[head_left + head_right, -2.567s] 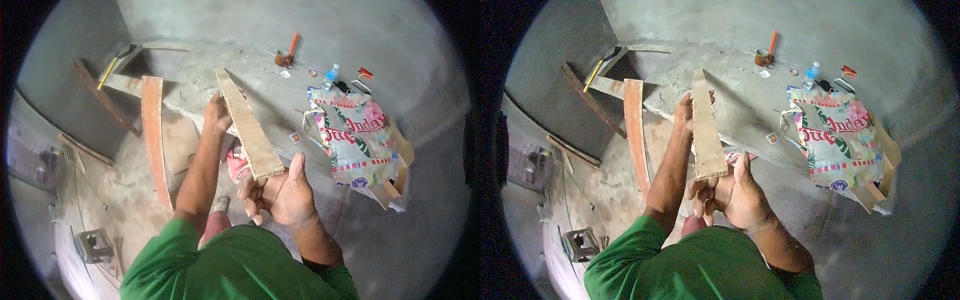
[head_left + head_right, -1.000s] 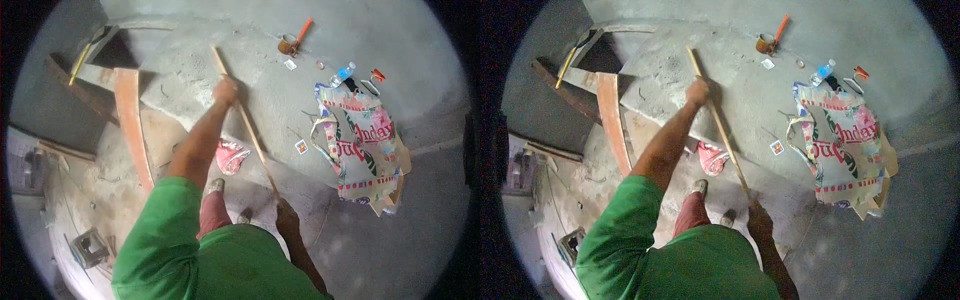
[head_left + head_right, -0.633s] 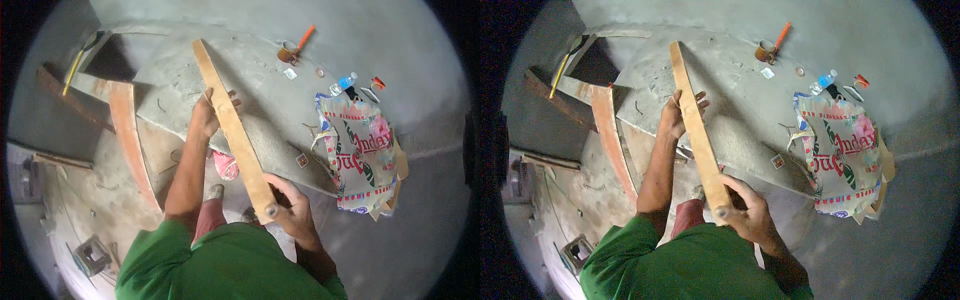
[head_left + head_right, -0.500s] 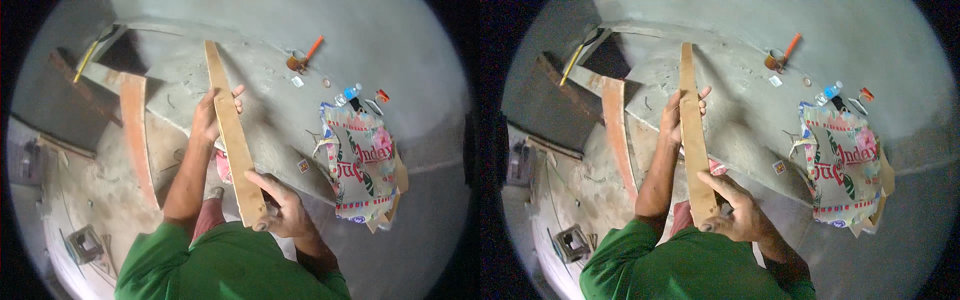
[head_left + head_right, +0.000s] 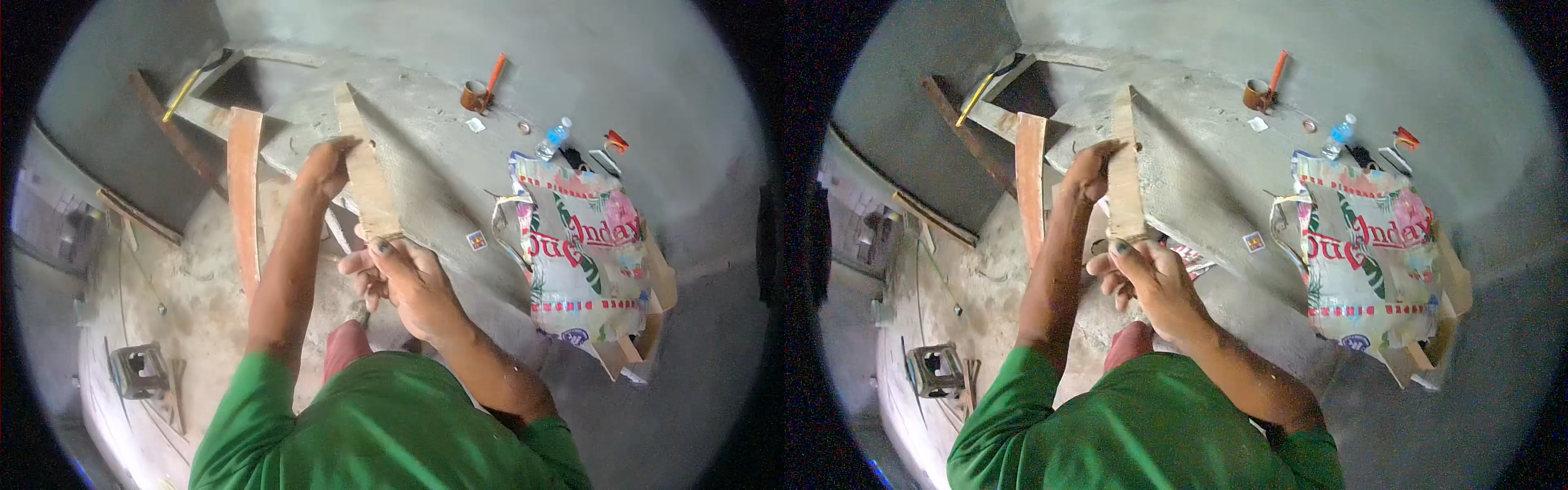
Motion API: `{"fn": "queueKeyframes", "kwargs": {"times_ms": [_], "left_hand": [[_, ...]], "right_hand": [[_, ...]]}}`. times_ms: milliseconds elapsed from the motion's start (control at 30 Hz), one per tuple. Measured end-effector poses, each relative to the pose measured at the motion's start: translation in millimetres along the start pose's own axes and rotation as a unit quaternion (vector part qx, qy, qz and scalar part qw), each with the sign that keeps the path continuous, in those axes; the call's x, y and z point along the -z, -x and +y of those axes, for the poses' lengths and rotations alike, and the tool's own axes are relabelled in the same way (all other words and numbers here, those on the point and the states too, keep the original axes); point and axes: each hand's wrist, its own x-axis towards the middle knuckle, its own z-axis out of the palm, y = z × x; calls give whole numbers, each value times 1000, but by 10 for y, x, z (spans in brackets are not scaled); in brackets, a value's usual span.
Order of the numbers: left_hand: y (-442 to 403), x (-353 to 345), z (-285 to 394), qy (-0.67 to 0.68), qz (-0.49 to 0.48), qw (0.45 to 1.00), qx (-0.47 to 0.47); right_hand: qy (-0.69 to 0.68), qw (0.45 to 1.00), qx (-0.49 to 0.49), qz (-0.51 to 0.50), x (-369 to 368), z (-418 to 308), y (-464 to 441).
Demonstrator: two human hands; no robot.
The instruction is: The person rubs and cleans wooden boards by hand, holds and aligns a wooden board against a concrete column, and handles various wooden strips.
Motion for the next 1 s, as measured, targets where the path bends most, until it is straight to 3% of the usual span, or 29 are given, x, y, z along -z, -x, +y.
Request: {"fn": "queueKeyframes", "kwargs": {"times_ms": [200, 300, 367, 700, 800, 900, 1000], "left_hand": [[184, -23, 14, 69, -38, 997, -2], [363, -91, 39, 84, -48, 995, 18], [489, -151, 84, 41, -22, 999, 23], [503, -53, 24, 67, -75, 995, 13], [518, -46, -19, 128, -70, 989, 12], [442, 51, -184, 347, -70, 935, -3], [406, 155, -297, 375, -130, 918, 9]], "right_hand": [[36, 997, 37, -50, 0, -59, 129], [55, 997, 2, -54, -17, -107, 185], [37, 997, 58, -31, -31, -27, 160], [32, 998, 57, -17, -66, -2, 132], [14, 998, 54, -23, -65, 27, 115], [-23, 999, 30, 9, -136, -12, 140], [-107, 994, 0, -8, -65, 63, 40]]}}
